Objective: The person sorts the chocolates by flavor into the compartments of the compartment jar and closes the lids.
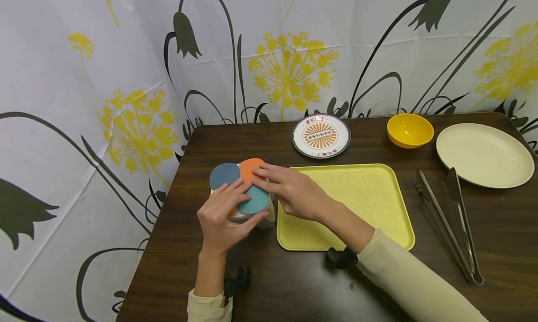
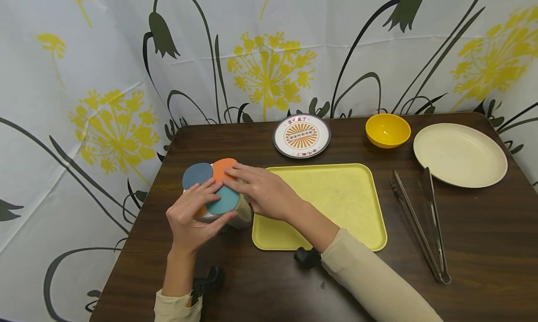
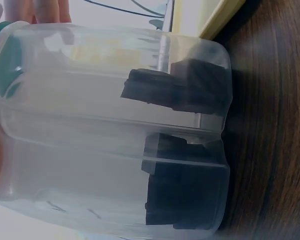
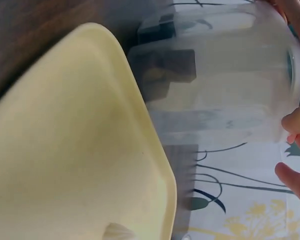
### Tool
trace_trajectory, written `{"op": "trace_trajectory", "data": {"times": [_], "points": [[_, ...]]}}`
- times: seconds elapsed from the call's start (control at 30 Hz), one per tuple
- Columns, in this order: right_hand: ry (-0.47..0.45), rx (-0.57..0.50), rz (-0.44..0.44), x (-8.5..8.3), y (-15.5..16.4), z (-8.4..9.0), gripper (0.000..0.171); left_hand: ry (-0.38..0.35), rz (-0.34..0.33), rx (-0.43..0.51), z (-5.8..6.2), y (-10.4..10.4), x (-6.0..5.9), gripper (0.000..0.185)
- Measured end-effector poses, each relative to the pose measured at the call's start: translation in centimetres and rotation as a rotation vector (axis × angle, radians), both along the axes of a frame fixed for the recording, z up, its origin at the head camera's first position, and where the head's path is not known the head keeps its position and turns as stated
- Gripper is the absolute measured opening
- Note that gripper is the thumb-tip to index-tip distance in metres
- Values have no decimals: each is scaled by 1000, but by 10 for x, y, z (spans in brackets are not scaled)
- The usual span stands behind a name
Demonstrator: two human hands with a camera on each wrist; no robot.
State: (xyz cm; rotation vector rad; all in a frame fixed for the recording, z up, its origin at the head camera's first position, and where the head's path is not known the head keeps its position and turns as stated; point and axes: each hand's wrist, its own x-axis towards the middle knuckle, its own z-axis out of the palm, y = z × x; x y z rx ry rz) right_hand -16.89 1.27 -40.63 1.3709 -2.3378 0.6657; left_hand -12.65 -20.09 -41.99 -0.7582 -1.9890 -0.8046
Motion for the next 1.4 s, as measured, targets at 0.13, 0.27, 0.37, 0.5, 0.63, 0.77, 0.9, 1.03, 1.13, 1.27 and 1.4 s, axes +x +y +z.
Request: {"op": "trace_trajectory", "data": {"times": [0.13,0.27,0.37,0.5,0.63,0.77,0.9,1.03,1.13,1.27,1.4], "points": [[-7,35,10,-8,-4,1,62,-9,4,-2,1,-1,-1,44],[2,57,0,-12,-6,1,60,-19,7,-13,2,-1,-1,41],[6,65,-5,-13,-6,2,59,-29,9,-32,3,-2,-1,38],[6,84,-22,-12,-6,3,60,-40,10,-71,7,-3,0,37],[14,96,-41,-10,-5,5,60,-55,19,-86,9,-3,4,39],[52,107,-56,-8,-4,7,59,-86,71,-88,11,1,8,43],[88,110,-62,-6,-4,10,57,-92,128,-93,10,7,11,38],[106,115,-67,-3,-2,13,51,-74,147,-98,8,9,15,29],[103,109,-65,-1,-1,14,45,-75,149,-111,7,7,17,26],[92,76,-41,3,-1,15,38,-92,145,-127,6,4,19,27],[79,43,-2,6,-1,15,33,-117,147,-133,6,2,21,29]]}}
